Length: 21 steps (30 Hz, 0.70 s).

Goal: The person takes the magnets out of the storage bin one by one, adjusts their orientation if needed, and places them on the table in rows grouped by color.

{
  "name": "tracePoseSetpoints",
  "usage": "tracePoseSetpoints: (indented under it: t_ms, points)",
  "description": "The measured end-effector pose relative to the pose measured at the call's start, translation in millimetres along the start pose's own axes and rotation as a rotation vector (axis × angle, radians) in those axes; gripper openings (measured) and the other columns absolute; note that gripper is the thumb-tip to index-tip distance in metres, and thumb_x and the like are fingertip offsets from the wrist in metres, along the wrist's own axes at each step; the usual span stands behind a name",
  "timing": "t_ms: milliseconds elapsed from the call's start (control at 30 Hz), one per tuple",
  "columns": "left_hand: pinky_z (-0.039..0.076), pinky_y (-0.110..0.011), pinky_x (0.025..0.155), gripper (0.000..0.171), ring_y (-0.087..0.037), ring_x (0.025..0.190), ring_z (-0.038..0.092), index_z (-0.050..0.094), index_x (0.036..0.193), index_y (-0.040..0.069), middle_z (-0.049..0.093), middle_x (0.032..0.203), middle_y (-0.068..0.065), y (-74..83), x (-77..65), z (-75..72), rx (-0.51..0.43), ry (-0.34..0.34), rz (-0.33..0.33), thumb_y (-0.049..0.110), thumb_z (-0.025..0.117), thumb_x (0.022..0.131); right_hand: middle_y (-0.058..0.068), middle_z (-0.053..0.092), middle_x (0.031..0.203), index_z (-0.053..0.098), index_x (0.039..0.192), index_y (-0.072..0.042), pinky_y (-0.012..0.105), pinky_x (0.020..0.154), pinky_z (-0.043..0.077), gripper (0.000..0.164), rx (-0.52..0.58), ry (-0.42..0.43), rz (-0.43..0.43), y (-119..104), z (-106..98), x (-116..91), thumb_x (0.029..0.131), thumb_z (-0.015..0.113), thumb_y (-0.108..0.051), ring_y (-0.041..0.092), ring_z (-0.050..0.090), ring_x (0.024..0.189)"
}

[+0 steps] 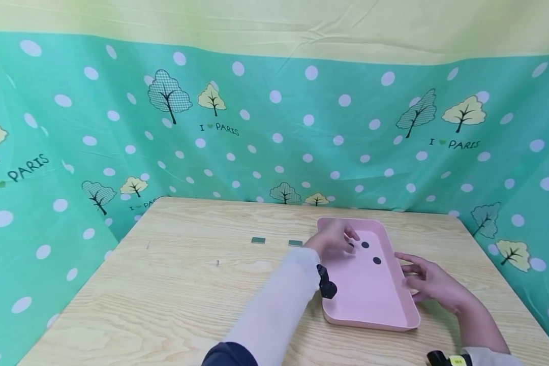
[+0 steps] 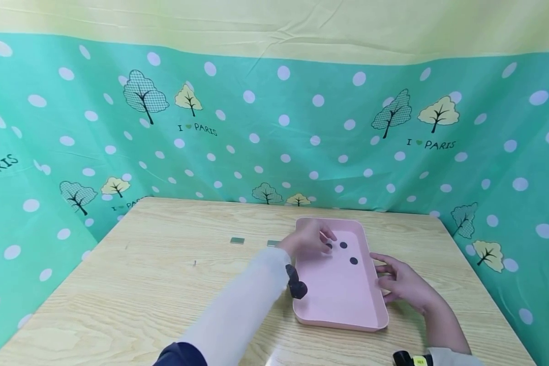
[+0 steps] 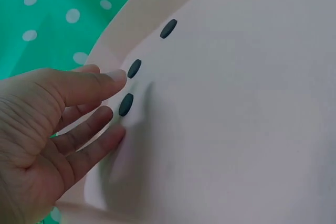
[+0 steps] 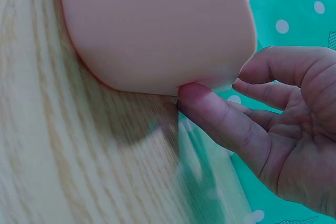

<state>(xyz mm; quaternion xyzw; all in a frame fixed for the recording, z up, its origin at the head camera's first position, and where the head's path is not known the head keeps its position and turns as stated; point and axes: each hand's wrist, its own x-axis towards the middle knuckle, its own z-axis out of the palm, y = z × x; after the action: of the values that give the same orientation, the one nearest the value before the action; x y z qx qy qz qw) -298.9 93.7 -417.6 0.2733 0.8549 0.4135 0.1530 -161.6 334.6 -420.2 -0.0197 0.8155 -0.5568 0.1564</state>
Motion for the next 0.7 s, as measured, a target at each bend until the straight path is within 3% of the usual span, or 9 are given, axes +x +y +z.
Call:
tracePoseSetpoints:
  t_ms: [267, 433, 533, 700]
  points:
    - [0.049, -0.016, 0.074, 0.032, -0.005, 0.085, 0.062, 0.077, 0.099, 0.013, 0.070, 0.092, 0.006, -8.1, 1.8, 7.9, 0.102, 0.037, -0.021, 0.000, 0.084, 0.071, 0.039, 0.041, 0.135, 0.021, 0.151, 0.004, 0.047, 0.069, 0.058, 0.071, 0.005, -0.017, -0.015, 1.9, -0.1, -0.5, 0.092, 0.059, -0.003, 0.033, 0.064, 0.099]
    - [0.047, -0.016, 0.073, 0.028, -0.004, 0.078, 0.056, 0.077, 0.103, 0.015, 0.069, 0.087, 0.007, -6.8, 0.5, 10.0, 0.232, 0.047, -0.022, 0.006, 0.082, 0.077, 0.038, 0.042, 0.135, 0.022, 0.151, 0.003, 0.047, 0.069, 0.058, 0.071, 0.002, -0.015, -0.014, 1.5, -0.1, -0.7, 0.092, 0.060, -0.003, 0.033, 0.064, 0.099]
    - [0.046, -0.015, 0.077, 0.024, -0.003, 0.079, 0.055, 0.077, 0.104, 0.017, 0.070, 0.091, 0.009, -5.8, -0.3, 10.9, 0.319, 0.035, -0.025, 0.012, 0.080, 0.081, 0.038, 0.042, 0.135, 0.021, 0.152, 0.003, 0.047, 0.069, 0.058, 0.072, 0.001, -0.015, -0.013, 1.2, -0.3, -0.4, 0.092, 0.060, -0.003, 0.033, 0.065, 0.099]
    - [0.045, -0.015, 0.083, 0.016, -0.002, 0.083, 0.056, 0.078, 0.099, 0.019, 0.070, 0.092, 0.012, -5.3, -1.1, 11.8, 0.385, 0.024, -0.022, 0.017, 0.078, 0.083, 0.039, 0.041, 0.136, 0.020, 0.152, 0.003, 0.047, 0.069, 0.058, 0.072, 0.002, -0.021, -0.015, 0.9, -1.1, -0.4, 0.092, 0.060, -0.003, 0.033, 0.065, 0.099]
